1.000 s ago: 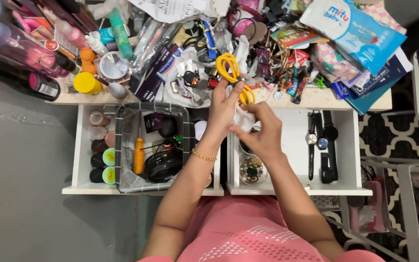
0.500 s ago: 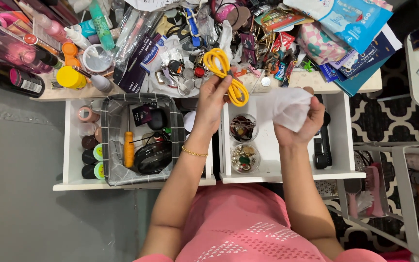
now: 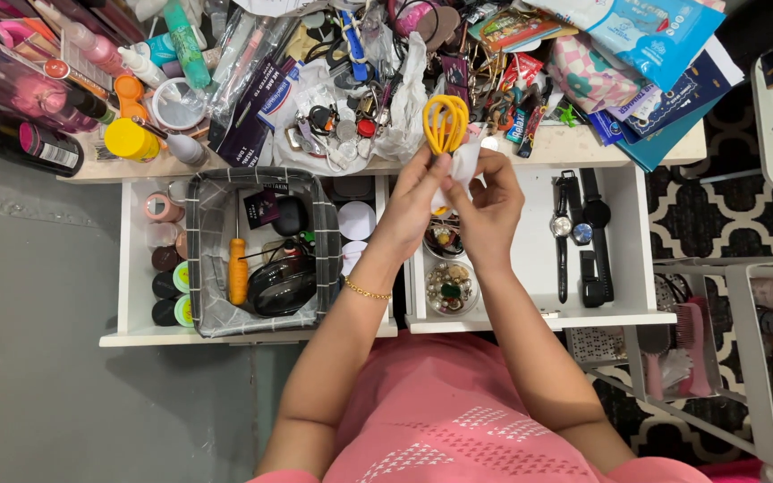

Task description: The person picks up several wristwatches from a cluttered drawer, wipes each with a wet wipe, and places them back in the drawer. The person also briefly handles a yellow cable and a pair of glasses before returning to the watches.

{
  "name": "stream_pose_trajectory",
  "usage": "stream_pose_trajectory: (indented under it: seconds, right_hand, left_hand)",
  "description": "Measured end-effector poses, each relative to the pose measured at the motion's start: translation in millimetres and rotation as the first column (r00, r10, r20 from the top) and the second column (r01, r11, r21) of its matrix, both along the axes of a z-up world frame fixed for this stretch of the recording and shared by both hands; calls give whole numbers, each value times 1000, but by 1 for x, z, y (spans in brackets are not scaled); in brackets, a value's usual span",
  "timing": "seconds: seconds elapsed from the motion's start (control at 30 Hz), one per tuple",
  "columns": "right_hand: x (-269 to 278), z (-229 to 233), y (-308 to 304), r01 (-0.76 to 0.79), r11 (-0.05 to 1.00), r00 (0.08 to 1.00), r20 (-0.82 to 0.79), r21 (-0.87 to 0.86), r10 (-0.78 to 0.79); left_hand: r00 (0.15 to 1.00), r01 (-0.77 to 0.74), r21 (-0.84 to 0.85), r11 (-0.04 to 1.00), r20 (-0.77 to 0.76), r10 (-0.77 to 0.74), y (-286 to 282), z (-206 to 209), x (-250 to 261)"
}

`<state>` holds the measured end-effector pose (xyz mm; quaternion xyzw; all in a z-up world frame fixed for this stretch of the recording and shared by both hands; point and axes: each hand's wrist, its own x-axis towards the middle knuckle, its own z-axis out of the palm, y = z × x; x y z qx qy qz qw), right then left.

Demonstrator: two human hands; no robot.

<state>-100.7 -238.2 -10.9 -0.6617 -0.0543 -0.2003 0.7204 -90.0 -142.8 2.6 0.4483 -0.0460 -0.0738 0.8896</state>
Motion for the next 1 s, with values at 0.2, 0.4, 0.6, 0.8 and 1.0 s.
stream_pose_trajectory:
  seconds: [0.2, 0.4, 0.6, 0.8, 1.0]
  right_hand:
    - [8, -22, -13, 49, 842, 993, -113, 536, 14]
    - [0, 5, -18, -97, 692, 972, -80, 715, 220]
    - [-3, -21, -19, -114, 988, 966, -221, 106, 135]
    - [1, -16, -24, -108, 983, 952, -270, 151, 147]
    - [-14, 21, -26, 45, 934, 927, -363, 355, 93]
  left_hand:
    - [999, 9, -100, 995, -32, -12, -8, 13, -5]
    - [997, -65, -97, 993, -40, 62, -5, 10, -1]
    - [978, -193, -56, 980, -92, 188, -11, -17, 10]
    - [946, -293, -17, 956, -147, 288, -16, -19, 6]
    - [948, -278, -130, 952, -199, 249, -23, -37, 12]
